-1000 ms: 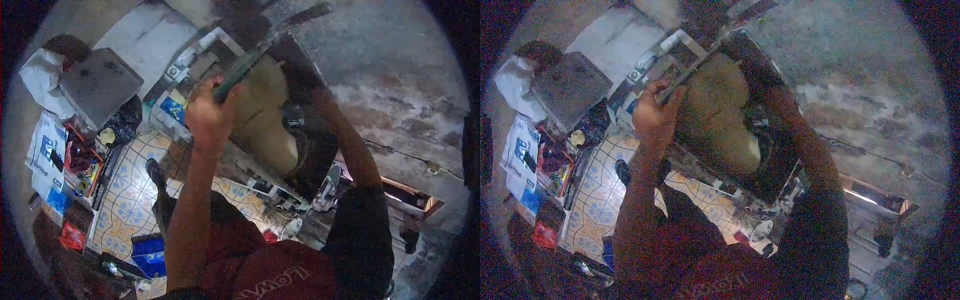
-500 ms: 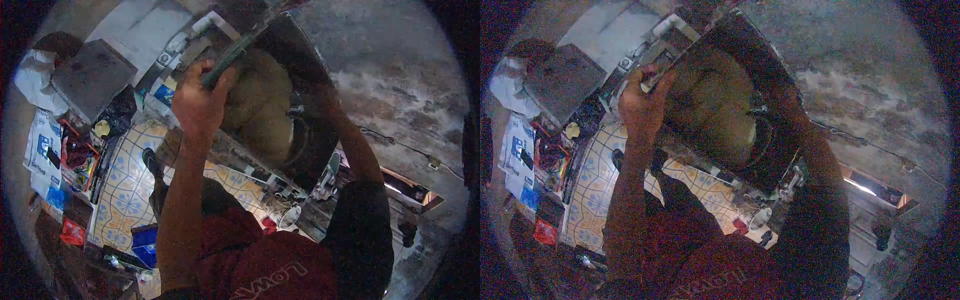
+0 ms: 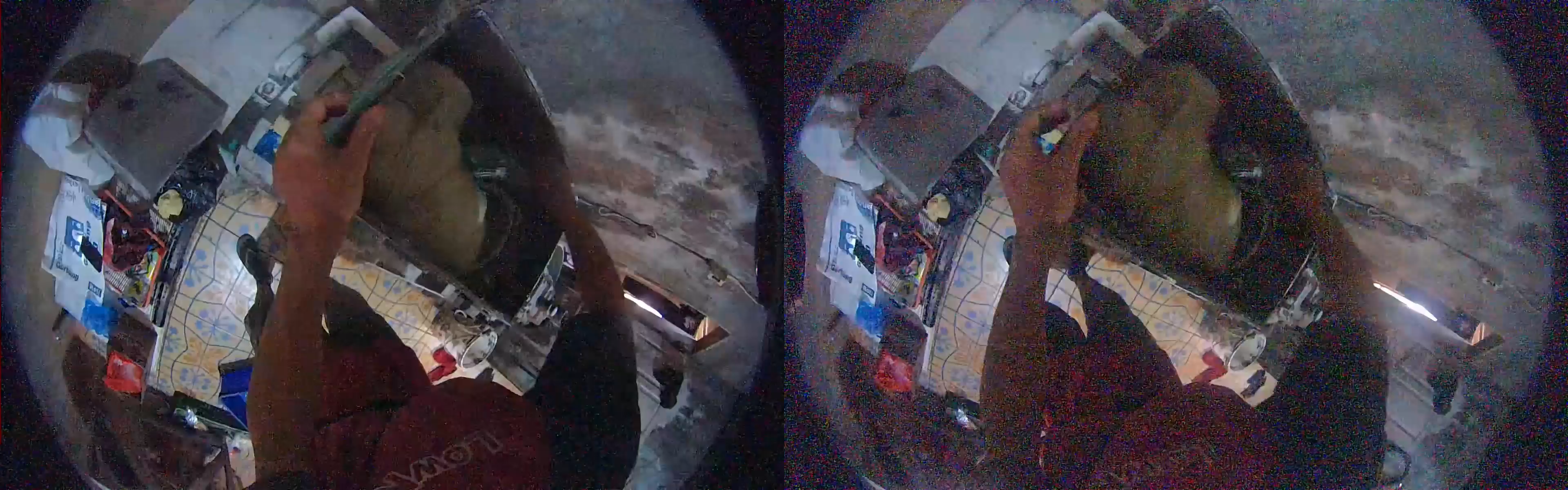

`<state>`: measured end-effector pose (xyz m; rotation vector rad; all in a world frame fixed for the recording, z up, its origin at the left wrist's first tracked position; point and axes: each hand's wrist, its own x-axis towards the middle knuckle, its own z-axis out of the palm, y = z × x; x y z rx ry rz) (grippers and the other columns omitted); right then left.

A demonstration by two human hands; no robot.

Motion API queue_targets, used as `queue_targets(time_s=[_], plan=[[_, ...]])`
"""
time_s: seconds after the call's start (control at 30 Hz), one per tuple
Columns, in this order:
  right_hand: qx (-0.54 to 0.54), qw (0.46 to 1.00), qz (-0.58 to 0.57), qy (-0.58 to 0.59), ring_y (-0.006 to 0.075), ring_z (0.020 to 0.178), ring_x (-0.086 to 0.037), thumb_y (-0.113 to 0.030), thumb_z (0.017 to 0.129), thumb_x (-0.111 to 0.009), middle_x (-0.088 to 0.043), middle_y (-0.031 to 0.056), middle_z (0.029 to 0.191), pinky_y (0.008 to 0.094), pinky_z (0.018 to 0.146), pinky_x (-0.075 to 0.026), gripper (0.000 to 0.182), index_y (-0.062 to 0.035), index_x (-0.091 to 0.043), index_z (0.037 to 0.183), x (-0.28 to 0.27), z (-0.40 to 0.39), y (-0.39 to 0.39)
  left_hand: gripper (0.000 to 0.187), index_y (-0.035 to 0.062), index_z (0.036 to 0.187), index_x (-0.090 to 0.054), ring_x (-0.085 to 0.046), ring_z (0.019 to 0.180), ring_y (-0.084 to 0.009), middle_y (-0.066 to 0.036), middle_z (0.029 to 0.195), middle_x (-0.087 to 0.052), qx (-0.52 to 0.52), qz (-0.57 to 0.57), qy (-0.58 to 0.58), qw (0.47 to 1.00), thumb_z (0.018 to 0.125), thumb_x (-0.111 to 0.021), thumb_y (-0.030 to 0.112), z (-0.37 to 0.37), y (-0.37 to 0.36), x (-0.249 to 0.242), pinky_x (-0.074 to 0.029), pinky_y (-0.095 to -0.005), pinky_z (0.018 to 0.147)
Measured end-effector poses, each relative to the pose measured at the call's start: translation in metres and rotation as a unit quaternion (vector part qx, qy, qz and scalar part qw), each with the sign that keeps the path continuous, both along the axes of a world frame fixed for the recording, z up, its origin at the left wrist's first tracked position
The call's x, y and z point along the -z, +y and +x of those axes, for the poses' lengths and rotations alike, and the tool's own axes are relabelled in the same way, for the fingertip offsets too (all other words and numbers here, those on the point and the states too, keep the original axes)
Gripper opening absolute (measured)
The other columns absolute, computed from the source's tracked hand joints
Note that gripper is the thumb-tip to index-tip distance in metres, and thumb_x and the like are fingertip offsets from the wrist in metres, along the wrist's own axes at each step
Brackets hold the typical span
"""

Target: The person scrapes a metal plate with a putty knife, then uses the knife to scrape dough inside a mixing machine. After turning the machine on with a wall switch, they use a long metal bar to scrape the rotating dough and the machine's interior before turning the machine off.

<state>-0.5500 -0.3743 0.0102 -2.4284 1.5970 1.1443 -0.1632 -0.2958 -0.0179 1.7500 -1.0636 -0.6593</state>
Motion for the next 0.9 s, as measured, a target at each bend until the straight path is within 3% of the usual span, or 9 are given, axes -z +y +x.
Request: queue_targets(time_s=[0.07, 0.23, 0.37, 0.5, 0.6, 0.63, 0.77, 0.87, 0.9], plan=[[0.004, 1.0, -0.004, 0.002, 0.0276, 0.101, -0.059, -0.023, 0.091, -0.05, -0.059, 0.014, 0.116, 0.0402, 0.087, -0.048, 0.032, -0.0069, -0.057, 0.118, -0.007, -0.005, 0.001, 0.04, 0.0089, 0.103, -0.064, -0.065, 0.089, -0.0299, -0.013, 0.094, -0.068, -0.007, -0.028, 0.069, 0.997, 0.077, -0.074, 0.038, -0.003, -0.003, 0.003, -0.05, -0.0384, 0.078], [0.005, 1.0, -0.012, 0.005, 0.0279, 0.101, -0.059, -0.023, 0.091, -0.05, -0.059, 0.0141, 0.117, 0.0402, 0.087, -0.048, 0.032, -0.007, -0.057, 0.118, -0.007, -0.01, 0.002, 0.041, 0.0077, 0.102, -0.065, -0.066, 0.088, -0.029, -0.013, 0.093, -0.068, 0.013, 0.062, -0.009, 0.998, 0.075, -0.077, 0.036, -0.001, 0.0, -0.009, -0.05, -0.0351, 0.075], [0.009, 1.0, -0.015, 0.005, 0.0281, 0.101, -0.059, -0.023, 0.091, -0.05, -0.059, 0.0142, 0.117, 0.0401, 0.087, -0.048, 0.032, -0.007, -0.057, 0.119, -0.004, -0.01, -0.003, 0.039, 0.008, 0.102, -0.065, -0.066, 0.085, -0.0288, -0.014, 0.092, -0.068, -0.007, -0.009, 0.081, 0.997, 0.078, -0.074, 0.037, -0.005, -0.001, -0.002, -0.051, -0.0351, 0.073], [0.002, 1.0, -0.02, 0.004, 0.0283, 0.102, -0.059, -0.023, 0.091, -0.05, -0.058, 0.0143, 0.118, 0.0401, 0.087, -0.048, 0.033, -0.0071, -0.057, 0.119, 0.003, -0.002, -0.009, 0.04, 0.0085, 0.103, -0.064, -0.067, 0.084, -0.0287, -0.014, 0.093, -0.068, 0.007, 0.018, -0.012, 1.0, 0.078, -0.074, 0.038, 0.0, -0.001, -0.006, -0.05, -0.0352, 0.073], [-0.003, 1.0, -0.016, 0.003, 0.0284, 0.102, -0.059, -0.023, 0.091, -0.05, -0.058, 0.0144, 0.119, 0.04, 0.087, -0.048, 0.033, -0.0071, -0.057, 0.119, -0.001, 0.007, -0.022, 0.04, 0.0086, 0.103, -0.064, -0.067, 0.085, -0.0281, -0.013, 0.093, -0.068, 0.013, 0.069, 0.043, 0.997, 0.077, -0.074, 0.038, 0.0, 0.0, -0.009, -0.05, -0.0353, 0.074], [-0.006, 1.0, -0.013, 0.006, 0.0285, 0.102, -0.059, -0.023, 0.091, -0.05, -0.058, 0.0144, 0.119, 0.04, 0.087, -0.048, 0.033, -0.0071, -0.057, 0.119, 0.0, 0.009, -0.026, 0.041, 0.008, 0.102, -0.064, -0.067, 0.084, -0.0268, -0.012, 0.093, -0.068, -0.01, 0.004, 0.059, 0.998, 0.076, -0.075, 0.037, -0.004, 0.0, 0.0, -0.05, -0.0353, 0.075], [-0.018, 1.0, -0.015, 0.005, 0.0287, 0.102, -0.059, -0.023, 0.091, -0.05, -0.058, 0.0145, 0.119, 0.04, 0.087, -0.048, 0.033, -0.0072, -0.056, 0.12, 0.019, 0.028, -0.043, 0.039, 0.0073, 0.1, -0.064, -0.067, 0.082, -0.0257, -0.012, 0.09, -0.068, 0.002, -0.013, 0.085, 0.996, 0.076, -0.076, 0.036, -0.004, 0.001, 0.0, -0.05, -0.0343, 0.073], [-0.024, 1.0, -0.013, 0.006, 0.0288, 0.102, -0.059, -0.023, 0.091, -0.05, -0.058, 0.0146, 0.12, 0.04, 0.087, -0.048, 0.034, -0.0072, -0.056, 0.12, 0.028, 0.039, -0.05, 0.037, 0.0078, 0.098, -0.065, -0.067, 0.079, -0.0269, -0.012, 0.087, -0.068, -0.016, -0.033, -0.009, 0.999, 0.075, -0.076, 0.035, -0.001, 0.001, -0.001, -0.05, -0.0347, 0.069], [-0.027, 1.0, -0.011, 0.008, 0.0289, 0.102, -0.059, -0.023, 0.091, -0.05, -0.058, 0.0146, 0.12, 0.04, 0.087, -0.048, 0.034, -0.0073, -0.056, 0.12, 0.026, 0.041, -0.05, 0.037, 0.0082, 0.098, -0.065, -0.066, 0.077, -0.0292, -0.012, 0.084, -0.068, -0.006, -0.057, 0.014, 0.998, 0.075, -0.076, 0.035, 0.001, -0.002, 0.002, -0.05, -0.0361, 0.067]])
